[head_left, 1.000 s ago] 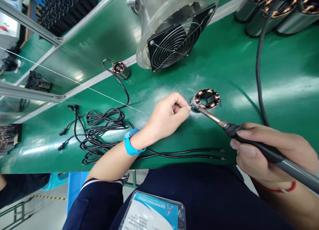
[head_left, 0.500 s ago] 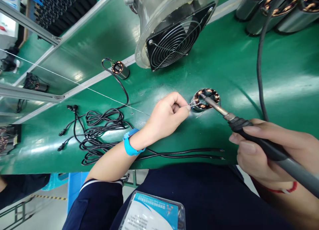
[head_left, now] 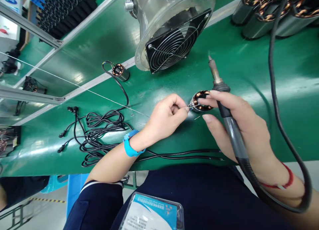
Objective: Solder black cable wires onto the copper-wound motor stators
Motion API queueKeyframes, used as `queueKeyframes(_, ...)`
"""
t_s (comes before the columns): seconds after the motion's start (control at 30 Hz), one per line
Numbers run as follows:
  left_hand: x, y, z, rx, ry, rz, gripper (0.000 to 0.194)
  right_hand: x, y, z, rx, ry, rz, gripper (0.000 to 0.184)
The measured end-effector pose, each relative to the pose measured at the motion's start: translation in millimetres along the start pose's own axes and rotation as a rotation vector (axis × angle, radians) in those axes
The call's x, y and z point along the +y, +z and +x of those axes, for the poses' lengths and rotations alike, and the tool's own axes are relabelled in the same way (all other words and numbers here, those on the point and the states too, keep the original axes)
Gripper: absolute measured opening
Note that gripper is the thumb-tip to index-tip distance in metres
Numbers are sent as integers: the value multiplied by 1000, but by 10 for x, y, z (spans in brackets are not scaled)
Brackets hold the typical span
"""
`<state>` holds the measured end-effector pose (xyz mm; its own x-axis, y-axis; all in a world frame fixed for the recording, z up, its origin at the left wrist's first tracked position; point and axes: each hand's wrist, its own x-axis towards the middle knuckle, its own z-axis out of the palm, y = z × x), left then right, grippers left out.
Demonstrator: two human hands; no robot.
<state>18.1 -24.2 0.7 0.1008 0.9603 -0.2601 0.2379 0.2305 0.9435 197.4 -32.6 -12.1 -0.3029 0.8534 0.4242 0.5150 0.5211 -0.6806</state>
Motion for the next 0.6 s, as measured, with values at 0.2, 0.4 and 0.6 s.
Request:
queueKeyframes(0.2, 4, 3, -2, -8, -2, 6, 11, -13, 24, 2, 60, 26, -37, 53)
queueKeyframes(0.4, 18, -3, -2, -23, -8, 25, 9, -29, 86, 32, 20, 18, -120, 45)
queueKeyframes(0.6, -9, -22, -18, 9, 192, 35, 11, -42, 111, 26, 48, 16, -92, 46)
